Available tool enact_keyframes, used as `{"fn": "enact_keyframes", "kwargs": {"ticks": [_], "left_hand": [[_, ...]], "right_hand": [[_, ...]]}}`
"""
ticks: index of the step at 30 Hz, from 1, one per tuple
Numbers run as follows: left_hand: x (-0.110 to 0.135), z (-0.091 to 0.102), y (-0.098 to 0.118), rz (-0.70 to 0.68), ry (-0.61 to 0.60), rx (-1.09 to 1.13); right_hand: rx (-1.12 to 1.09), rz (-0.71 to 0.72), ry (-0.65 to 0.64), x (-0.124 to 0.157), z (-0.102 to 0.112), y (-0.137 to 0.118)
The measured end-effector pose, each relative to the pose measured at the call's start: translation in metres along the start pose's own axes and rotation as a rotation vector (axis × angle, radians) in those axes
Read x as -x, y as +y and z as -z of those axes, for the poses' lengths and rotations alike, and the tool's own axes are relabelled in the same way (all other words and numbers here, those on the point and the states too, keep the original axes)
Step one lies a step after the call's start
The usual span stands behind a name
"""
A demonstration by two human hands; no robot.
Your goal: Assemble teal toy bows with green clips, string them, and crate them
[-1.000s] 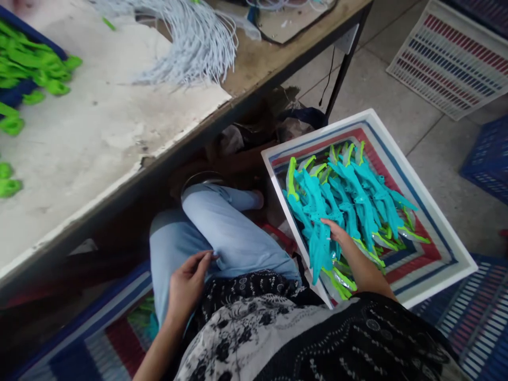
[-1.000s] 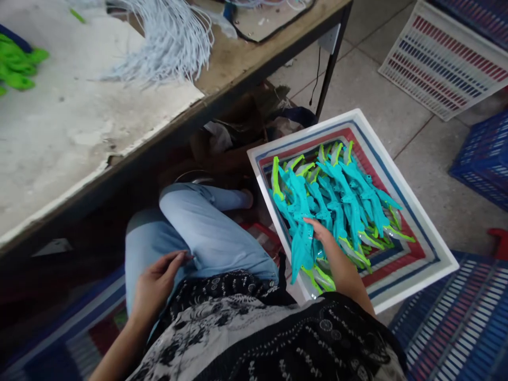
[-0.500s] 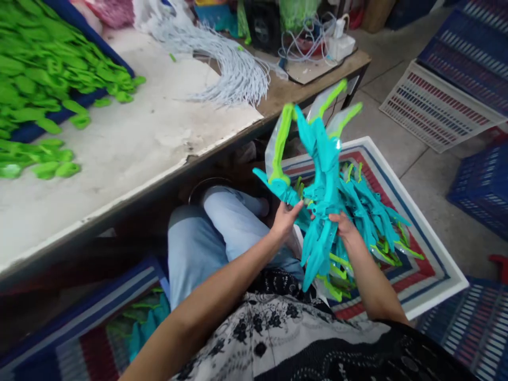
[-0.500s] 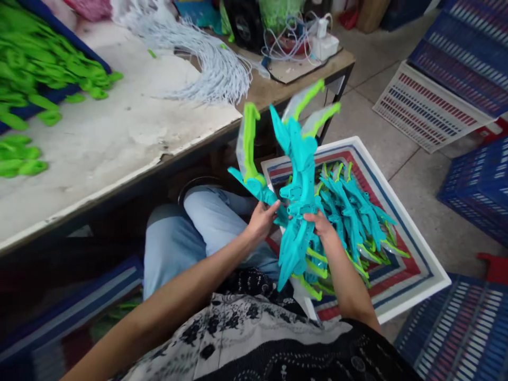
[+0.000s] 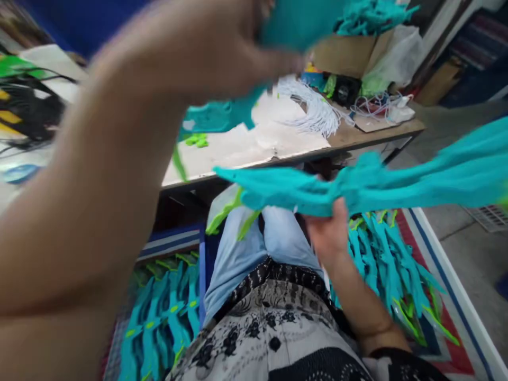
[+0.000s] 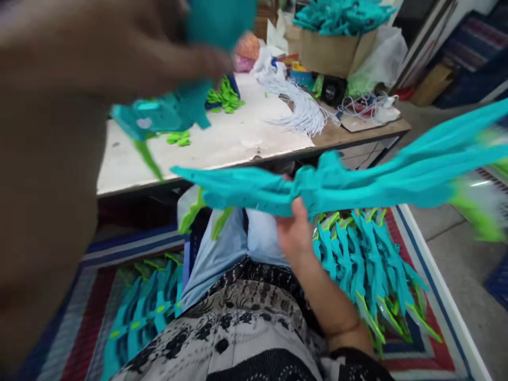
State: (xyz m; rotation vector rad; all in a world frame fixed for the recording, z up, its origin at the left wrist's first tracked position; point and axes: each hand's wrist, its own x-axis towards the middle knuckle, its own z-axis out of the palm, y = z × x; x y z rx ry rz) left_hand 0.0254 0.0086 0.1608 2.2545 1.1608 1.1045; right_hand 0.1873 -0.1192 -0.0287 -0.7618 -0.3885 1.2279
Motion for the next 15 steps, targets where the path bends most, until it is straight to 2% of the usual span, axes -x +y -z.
{"fn": "enact_keyframes", "kwargs": {"ticks": [2, 3, 5, 7, 9, 11, 13, 15], "left_hand": [[0.024, -0.011, -0.021, 0.004, -0.316, -0.367], [0.036, -0.023, -0.037, 0.073, -0.444, -0.479], [0.061, -0.053, -0.078, 0.214, -0.568, -0.435], [0.086, -0.086, -0.122, 0.336, -0.574, -0.273], [0.107, -0.117, -0.16, 0.438, -0.534, -0.117], [0.122, -0.143, -0.188, 0.489, -0.456, 0.017], [0.13, -0.162, -0.203, 0.516, -0.418, 0.074], [0.132, -0.172, -0.211, 0.542, -0.417, 0.073]], "right_hand": [[-0.066, -0.288, 0.131, 0.023, 0.01, 0.06], [-0.089, -0.374, 0.175, 0.032, 0.016, 0.086], [-0.099, -0.527, 0.214, 0.048, 0.026, 0.124], [-0.08, -0.63, 0.197, 0.057, 0.032, 0.146], [-0.054, -0.681, 0.154, 0.063, 0.036, 0.153], [-0.002, -0.751, 0.081, 0.067, 0.04, 0.149], [0.12, -0.892, -0.048, 0.072, 0.047, 0.135], [0.314, -1.034, -0.254, 0.075, 0.055, 0.113]]}}
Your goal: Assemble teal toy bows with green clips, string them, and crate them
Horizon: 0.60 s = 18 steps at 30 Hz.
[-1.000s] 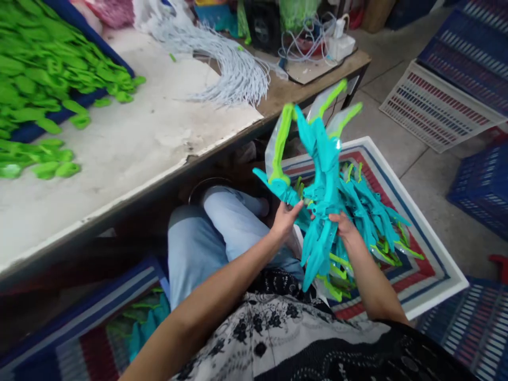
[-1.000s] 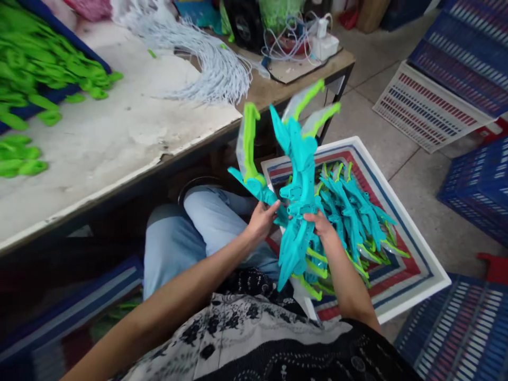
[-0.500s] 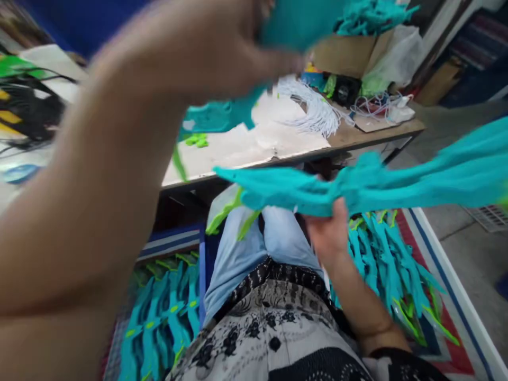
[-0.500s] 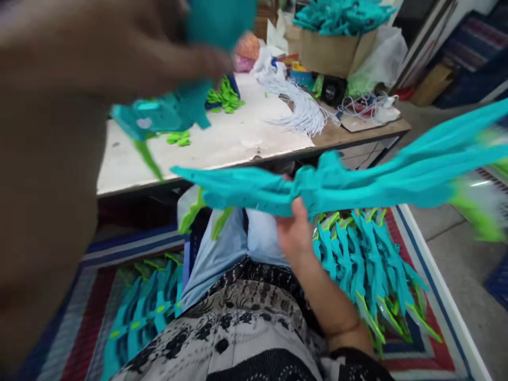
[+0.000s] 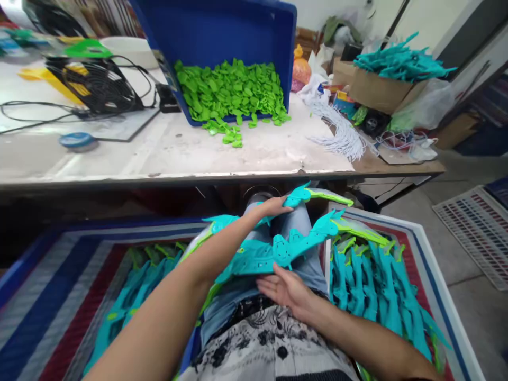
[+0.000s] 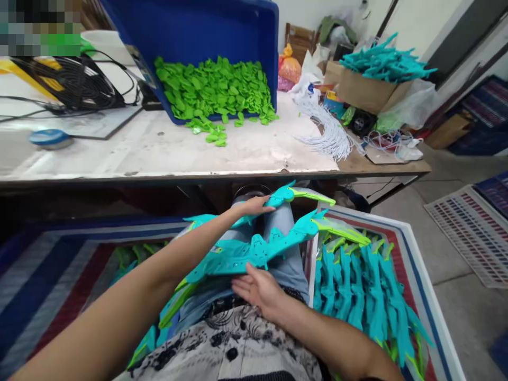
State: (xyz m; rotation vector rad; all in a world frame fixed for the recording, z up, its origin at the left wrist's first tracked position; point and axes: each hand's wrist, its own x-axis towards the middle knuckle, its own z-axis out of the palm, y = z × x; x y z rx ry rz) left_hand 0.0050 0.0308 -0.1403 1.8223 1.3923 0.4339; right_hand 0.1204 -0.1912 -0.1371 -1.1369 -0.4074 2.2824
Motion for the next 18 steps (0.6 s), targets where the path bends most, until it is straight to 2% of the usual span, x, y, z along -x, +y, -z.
{"fn": "enact_keyframes", "kwargs": {"ticks": [1, 2, 3, 5, 7, 8, 9, 11, 13, 15, 18], "left_hand": [[-0.001, -0.001, -0.002, 0.013, 0.004, -0.016], [-0.001, 0.0, -0.005, 0.018, 0.021, -0.049], [0.001, 0.003, -0.008, 0.017, 0.05, -0.101], [0.013, 0.01, -0.02, 0.012, 0.128, -0.234], [0.032, 0.017, -0.037, 0.048, 0.182, -0.347], [0.044, 0.019, -0.046, 0.078, 0.182, -0.37], [0.055, 0.02, -0.055, 0.1, 0.17, -0.38], [0.074, 0.019, -0.067, 0.107, 0.158, -0.383], [0.083, 0.014, -0.071, 0.081, 0.194, -0.383], [0.079, 0.009, -0.067, 0.058, 0.243, -0.385], [0.057, 0.003, -0.052, 0.043, 0.254, -0.335]], "right_hand": [[0.168, -0.025, -0.049, 0.011, 0.005, -0.005], [0.363, 0.009, -0.08, 0.02, 0.009, -0.013], [0.58, 0.108, -0.088, 0.027, 0.013, -0.024], [1.043, 0.437, -0.044, 0.028, 0.019, -0.049], [1.452, 0.727, 0.02, 0.014, 0.023, -0.074], [1.631, 0.778, 0.031, 0.003, 0.023, -0.084], [1.795, 0.765, 0.025, -0.008, 0.023, -0.092], [2.05, 0.648, -0.016, -0.025, 0.021, -0.101], [2.19, 0.544, -0.06, -0.03, 0.018, -0.101], [2.23, 0.477, -0.069, -0.025, 0.016, -0.096], [2.217, 0.332, -0.022, -0.012, 0.02, -0.087]]}}
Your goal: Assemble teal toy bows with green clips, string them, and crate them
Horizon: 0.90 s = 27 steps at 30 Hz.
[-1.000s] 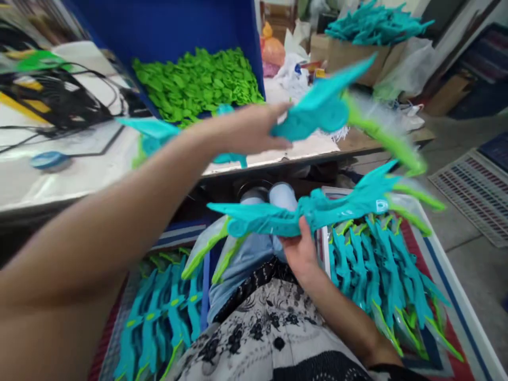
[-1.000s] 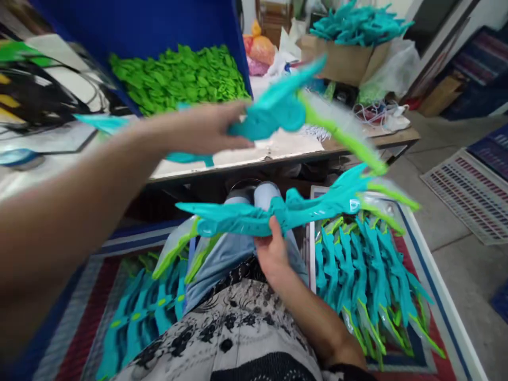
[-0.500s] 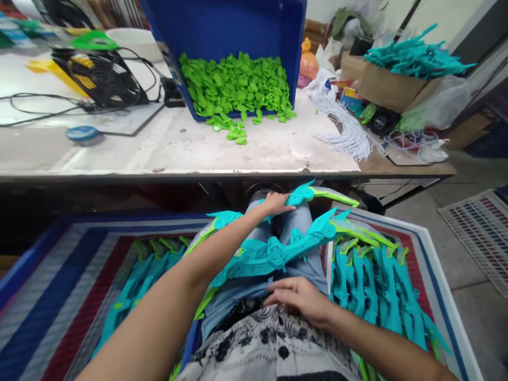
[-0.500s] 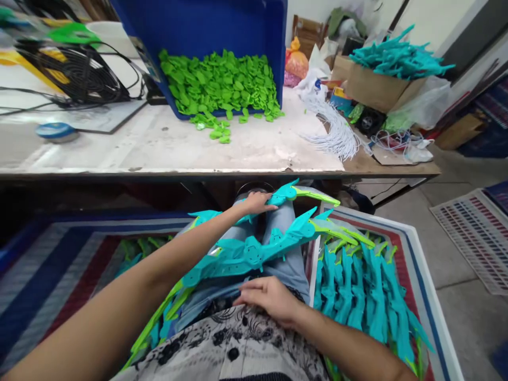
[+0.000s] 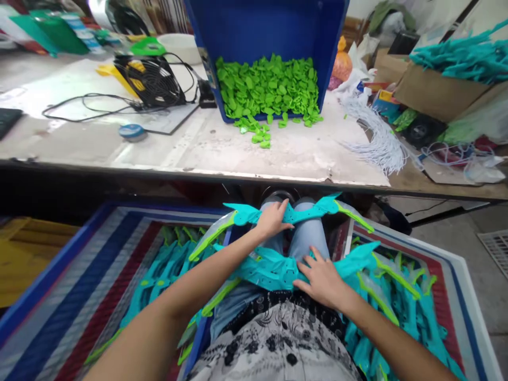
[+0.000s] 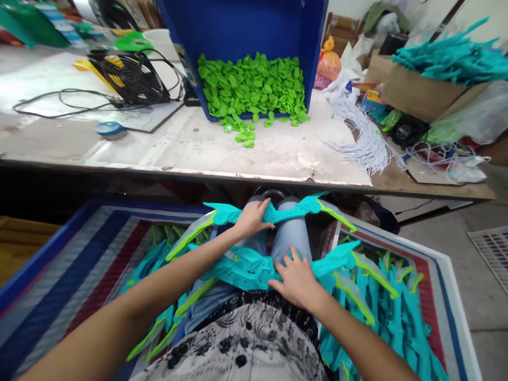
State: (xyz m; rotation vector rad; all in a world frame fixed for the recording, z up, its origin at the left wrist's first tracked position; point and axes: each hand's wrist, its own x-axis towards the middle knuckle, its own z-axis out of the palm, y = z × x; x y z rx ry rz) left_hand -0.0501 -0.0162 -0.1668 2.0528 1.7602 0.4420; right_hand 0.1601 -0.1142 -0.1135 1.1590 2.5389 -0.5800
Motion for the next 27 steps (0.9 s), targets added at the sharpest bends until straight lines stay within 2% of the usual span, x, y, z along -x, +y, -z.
{"fn": "enact_keyframes", "kwargs": {"ticks": [2, 4, 7, 10, 13, 15, 16, 19, 21, 23, 25, 27], "left_hand": [[-0.016, -0.002, 0.01, 0.035, -0.025, 0.062], [-0.029, -0.004, 0.016, 0.084, -0.059, 0.136], [-0.032, -0.006, 0.016, 0.121, -0.105, 0.197], [-0.019, -0.011, 0.012, 0.035, -0.026, 0.109], [0.004, -0.019, 0.008, -0.122, 0.102, -0.03], [0.018, -0.025, 0.004, -0.205, 0.105, -0.101], [0.025, -0.028, 0.003, -0.234, 0.088, -0.125], [0.035, -0.029, 0.0, -0.261, 0.043, -0.132], [0.034, -0.024, -0.001, -0.248, 0.033, -0.068], [0.025, -0.015, -0.002, -0.215, 0.038, 0.05], [0.01, -0.003, -0.006, -0.137, 0.047, 0.207], [-0.01, 0.007, -0.012, -0.015, 0.028, 0.376]], "right_hand": [[-0.009, -0.041, -0.037, 0.006, -0.003, 0.002], [-0.018, 0.005, -0.05, 0.005, 0.0, 0.011], [-0.072, 0.106, 0.033, -0.022, 0.028, 0.031], [-0.063, 0.078, 0.308, -0.085, 0.08, 0.048], [-0.009, 0.1, 0.528, -0.176, 0.138, 0.05], [-0.015, 0.101, 0.583, -0.236, 0.168, 0.041], [-0.026, 0.056, 0.61, -0.262, 0.178, 0.035], [-0.073, -0.127, 0.645, -0.32, 0.194, 0.015], [-0.085, -0.195, 0.658, -0.34, 0.196, 0.007], [-0.097, -0.2, 0.668, -0.349, 0.196, 0.006], [-0.15, -0.161, 0.699, -0.346, 0.194, 0.011], [-0.261, -0.073, 0.759, -0.327, 0.19, 0.023]]}}
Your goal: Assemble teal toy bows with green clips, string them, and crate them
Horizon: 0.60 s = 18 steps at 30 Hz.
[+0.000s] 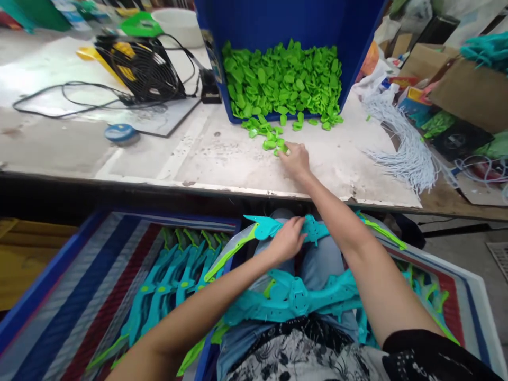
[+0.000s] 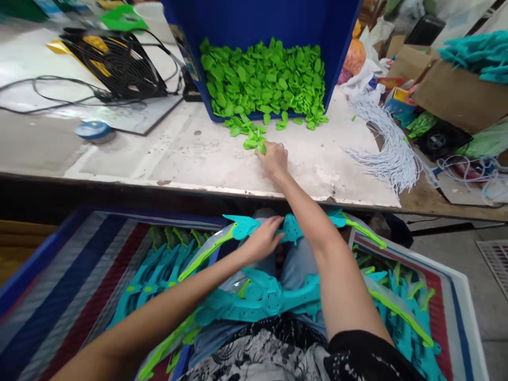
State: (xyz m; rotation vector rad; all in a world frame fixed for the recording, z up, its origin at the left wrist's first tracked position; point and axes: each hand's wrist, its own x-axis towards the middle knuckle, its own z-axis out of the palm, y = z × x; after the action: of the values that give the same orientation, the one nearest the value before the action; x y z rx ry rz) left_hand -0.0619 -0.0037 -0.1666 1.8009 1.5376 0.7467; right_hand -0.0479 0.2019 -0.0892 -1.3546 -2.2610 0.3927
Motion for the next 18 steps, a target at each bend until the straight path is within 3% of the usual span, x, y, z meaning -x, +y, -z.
{"fn": "enact_keyframes", "kwargs": {"ticks": [4, 7, 10, 13, 18], "left_hand": [[-0.044, 0.014, -0.009, 0.214, -0.157, 0.284], [-0.064, 0.012, -0.012, 0.303, -0.298, 0.483], [-0.07, 0.005, -0.009, 0.398, -0.386, 0.665], [-0.07, -0.002, -0.002, 0.46, -0.365, 0.777], [-0.069, 0.001, 0.008, 0.538, -0.407, 0.796]], "right_hand": [[-0.283, 0.174, 0.059, 0.079, 0.041, 0.037], [-0.275, 0.286, -0.103, 0.158, 0.064, 0.069], [-0.156, 0.292, -0.26, 0.213, 0.066, 0.097], [-0.094, 0.292, -0.3, 0.231, 0.055, 0.113], [-0.091, 0.405, -0.235, 0.23, 0.043, 0.119]]}}
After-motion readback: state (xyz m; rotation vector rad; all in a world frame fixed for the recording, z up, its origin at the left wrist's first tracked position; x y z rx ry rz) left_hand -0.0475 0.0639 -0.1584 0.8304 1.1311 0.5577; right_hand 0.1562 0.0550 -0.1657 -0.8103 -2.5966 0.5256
